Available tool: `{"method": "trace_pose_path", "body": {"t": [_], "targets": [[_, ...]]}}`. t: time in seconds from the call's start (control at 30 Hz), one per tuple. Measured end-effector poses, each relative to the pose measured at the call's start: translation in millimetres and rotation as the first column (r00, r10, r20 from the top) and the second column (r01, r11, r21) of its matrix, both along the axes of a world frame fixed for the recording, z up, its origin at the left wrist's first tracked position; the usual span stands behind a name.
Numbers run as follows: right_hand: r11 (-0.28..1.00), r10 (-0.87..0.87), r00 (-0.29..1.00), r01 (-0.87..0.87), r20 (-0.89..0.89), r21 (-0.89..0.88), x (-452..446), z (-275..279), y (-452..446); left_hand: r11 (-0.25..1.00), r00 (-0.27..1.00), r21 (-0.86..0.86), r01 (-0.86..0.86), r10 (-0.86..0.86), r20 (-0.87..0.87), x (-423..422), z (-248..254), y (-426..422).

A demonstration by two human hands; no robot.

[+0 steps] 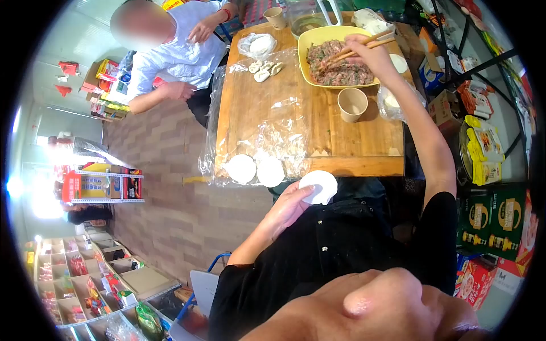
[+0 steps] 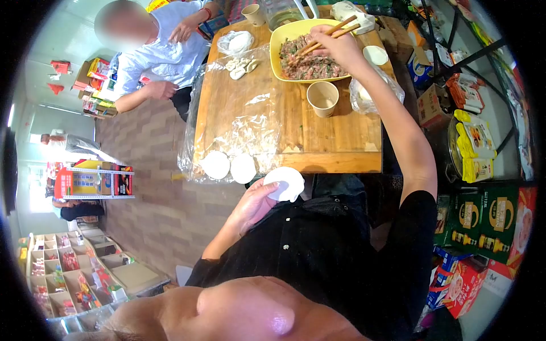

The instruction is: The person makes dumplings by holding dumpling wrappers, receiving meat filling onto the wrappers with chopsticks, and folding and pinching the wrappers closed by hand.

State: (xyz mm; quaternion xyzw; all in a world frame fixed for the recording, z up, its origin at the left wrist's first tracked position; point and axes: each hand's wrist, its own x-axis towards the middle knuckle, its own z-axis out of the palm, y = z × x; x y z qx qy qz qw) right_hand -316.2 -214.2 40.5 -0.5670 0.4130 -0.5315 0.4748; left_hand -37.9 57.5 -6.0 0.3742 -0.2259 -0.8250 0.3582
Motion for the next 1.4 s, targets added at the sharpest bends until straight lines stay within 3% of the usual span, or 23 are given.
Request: {"method": "trace_pose_path", "body": {"t": [0.27,0.53,0.6,0.7,0.9,1.2,1.3,1.4], "targets": [[0.999,0.041,0.999,-0.041,0.036,-0.010,12.5,-28.0,-16.9,0.999,0.999,0.018,-0.031,0.031,0.014,3.0,-0.5,1.0],[0.997,0.073,0.997,-0.072,-0.036,0.031,8.9,-14.6,-1.8,0.997,0.998,0.062,-0.045,0.047,-0.032,5.4,-2.1,-0.2],[0.987,0.119,0.990,-0.109,-0.082,0.114,1.2,-1.8,5.9,0.994,0.997,0.086,-0.060,0.064,-0.040,5.4,-0.8,-1.6],[0.990,0.054,0.999,-0.054,0.002,0.132,-12.6,3.5,9.3,0.995,0.997,0.079,-0.060,0.064,-0.052,5.6,0.3,-3.0],[0.991,0.080,0.997,-0.077,-0.022,0.111,-9.4,-18.8,5.8,0.994,0.996,0.082,-0.065,0.070,-0.058,1.6,8.3,-11.4],[0.989,0.022,0.968,-0.058,0.250,0.136,-17.7,-16.7,18.2,0.994,0.992,-0.046,-0.103,0.100,-0.074,-3.8,18.4,-44.1],[0.993,0.007,0.929,-0.051,0.369,0.109,-30.6,-7.8,36.0,0.988,0.988,-0.013,-0.152,0.152,0.016,-11.4,28.7,-76.3],[0.994,0.104,0.905,-0.099,0.412,-0.035,-38.5,7.8,73.1,0.987,0.978,-0.040,-0.153,0.146,-0.148,-20.8,26.2,-108.0]]}}
